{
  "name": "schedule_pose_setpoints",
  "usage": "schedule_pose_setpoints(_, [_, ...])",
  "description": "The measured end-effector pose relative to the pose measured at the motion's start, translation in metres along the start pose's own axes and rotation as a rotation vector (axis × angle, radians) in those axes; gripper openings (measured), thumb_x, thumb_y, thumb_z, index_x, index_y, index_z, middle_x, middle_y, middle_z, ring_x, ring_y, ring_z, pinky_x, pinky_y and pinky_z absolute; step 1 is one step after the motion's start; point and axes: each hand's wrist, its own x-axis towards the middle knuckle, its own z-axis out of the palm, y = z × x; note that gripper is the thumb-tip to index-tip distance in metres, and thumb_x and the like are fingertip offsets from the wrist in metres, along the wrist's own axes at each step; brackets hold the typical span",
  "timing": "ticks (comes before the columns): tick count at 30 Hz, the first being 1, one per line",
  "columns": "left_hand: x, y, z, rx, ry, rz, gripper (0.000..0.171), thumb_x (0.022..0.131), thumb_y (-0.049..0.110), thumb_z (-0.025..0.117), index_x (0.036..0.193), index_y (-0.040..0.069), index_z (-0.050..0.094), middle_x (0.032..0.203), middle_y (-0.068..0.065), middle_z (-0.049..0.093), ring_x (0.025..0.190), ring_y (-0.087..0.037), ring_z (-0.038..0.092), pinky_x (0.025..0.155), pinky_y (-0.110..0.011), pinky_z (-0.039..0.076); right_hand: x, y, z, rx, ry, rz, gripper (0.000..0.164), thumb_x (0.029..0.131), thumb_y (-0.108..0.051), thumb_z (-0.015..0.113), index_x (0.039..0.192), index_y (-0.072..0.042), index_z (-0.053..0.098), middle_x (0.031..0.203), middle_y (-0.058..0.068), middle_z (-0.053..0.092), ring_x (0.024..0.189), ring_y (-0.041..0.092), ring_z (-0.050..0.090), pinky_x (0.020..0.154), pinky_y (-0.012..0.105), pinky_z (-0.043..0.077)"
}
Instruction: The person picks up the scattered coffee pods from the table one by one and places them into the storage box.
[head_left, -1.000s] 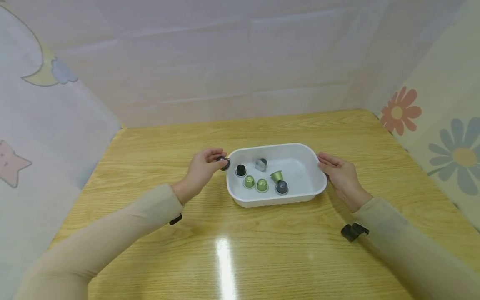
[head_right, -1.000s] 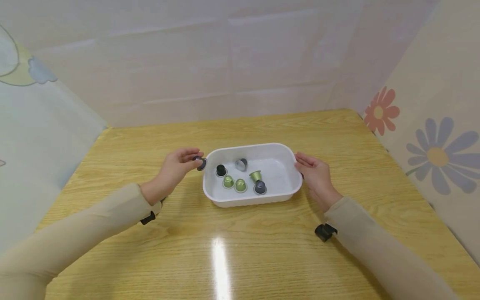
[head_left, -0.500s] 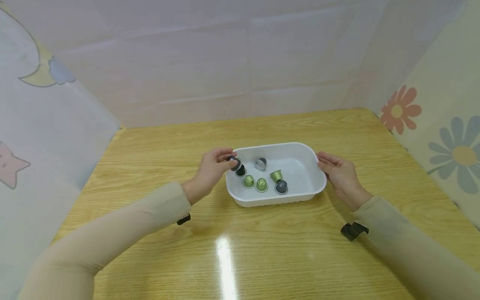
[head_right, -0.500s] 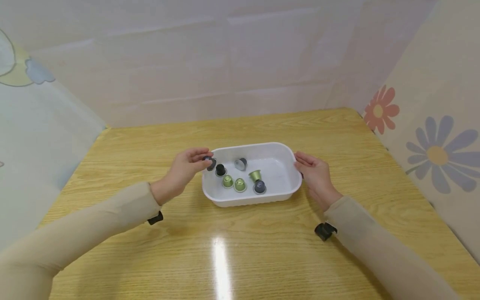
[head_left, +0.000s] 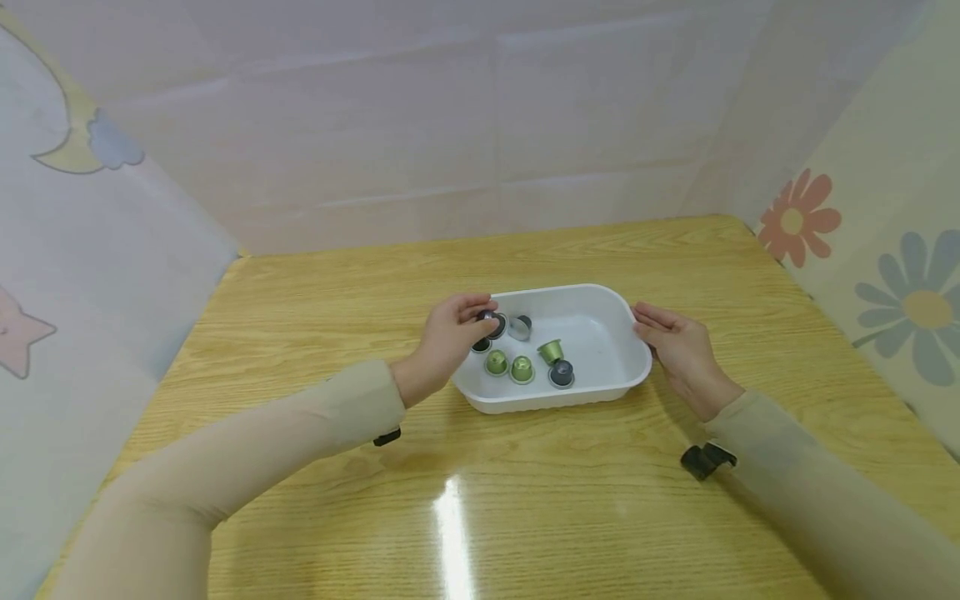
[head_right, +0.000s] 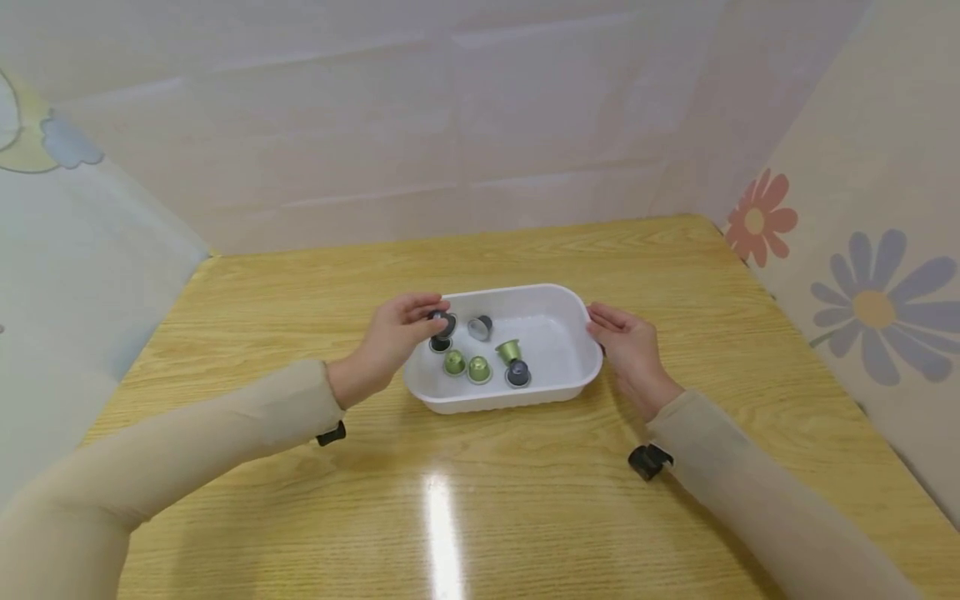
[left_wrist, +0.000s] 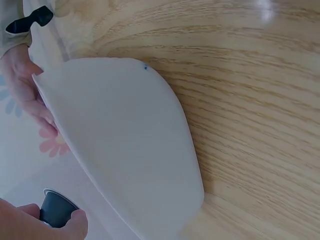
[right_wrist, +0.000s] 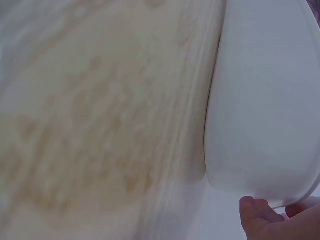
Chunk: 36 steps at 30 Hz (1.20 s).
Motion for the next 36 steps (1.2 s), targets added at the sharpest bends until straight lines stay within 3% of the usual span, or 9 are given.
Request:
schedule_pose_setpoints(6, [0.000, 0.003, 0.009, -0.008, -0.034, 0.001, 0.042, 0.093, -0.005, 0.060, 0.134, -0.008, 0.049, 0.133, -0.021, 0.057, 0.125, -0.025, 0.053, 0.103, -0.027, 0.043, 0.000, 0.000, 0.000, 0.003, -0.006, -0.010, 0.054, 0.100, -0.007, 0.054, 0.148, 0.002, 0.033, 0.151, 0.021, 0.033, 0.135, 0.018, 0.040, 0.088, 0.011, 0.047])
schedule_pose_setpoints(16, [0.001, 0.006, 0.024, -0.005, -0.126, 0.066, 0.039, 0.093, -0.005, 0.060, 0.131, -0.009, 0.051, 0.130, -0.022, 0.057, 0.124, -0.024, 0.053, 0.101, -0.024, 0.044, -0.001, -0.002, 0.000, 0.009, -0.002, -0.014, 0.054, 0.099, -0.006, 0.055, 0.147, 0.003, 0.034, 0.150, 0.021, 0.033, 0.134, 0.017, 0.042, 0.088, 0.011, 0.047])
schedule_pose_setpoints(21, [0.001, 0.007, 0.032, 0.010, -0.133, 0.061, 0.038, 0.094, -0.004, 0.060, 0.130, -0.009, 0.052, 0.130, -0.021, 0.058, 0.123, -0.024, 0.054, 0.101, -0.024, 0.045, -0.001, -0.001, 0.000, -0.001, 0.004, -0.020, 0.052, 0.099, -0.006, 0.054, 0.147, 0.004, 0.035, 0.150, 0.022, 0.033, 0.129, 0.011, 0.047, 0.087, 0.010, 0.047])
schedule_pose_setpoints(33, [0.001, 0.009, 0.052, 0.005, -0.180, 0.017, 0.038, 0.094, -0.004, 0.060, 0.131, -0.006, 0.053, 0.129, -0.018, 0.060, 0.122, -0.022, 0.055, 0.098, -0.022, 0.046, -0.001, 0.001, 0.000, -0.018, 0.003, -0.021, 0.052, 0.099, -0.007, 0.054, 0.147, 0.003, 0.035, 0.149, 0.021, 0.034, 0.132, 0.015, 0.045, 0.089, 0.012, 0.047])
schedule_pose_setpoints(36, [0.002, 0.008, 0.058, 0.023, -0.184, 0.035, 0.039, 0.092, -0.006, 0.061, 0.130, -0.007, 0.053, 0.128, -0.020, 0.060, 0.122, -0.023, 0.056, 0.098, -0.021, 0.046, -0.001, 0.001, 0.000, -0.019, 0.007, -0.015, 0.052, 0.100, -0.006, 0.054, 0.147, 0.003, 0.036, 0.149, 0.021, 0.034, 0.133, 0.016, 0.044, 0.089, 0.012, 0.047])
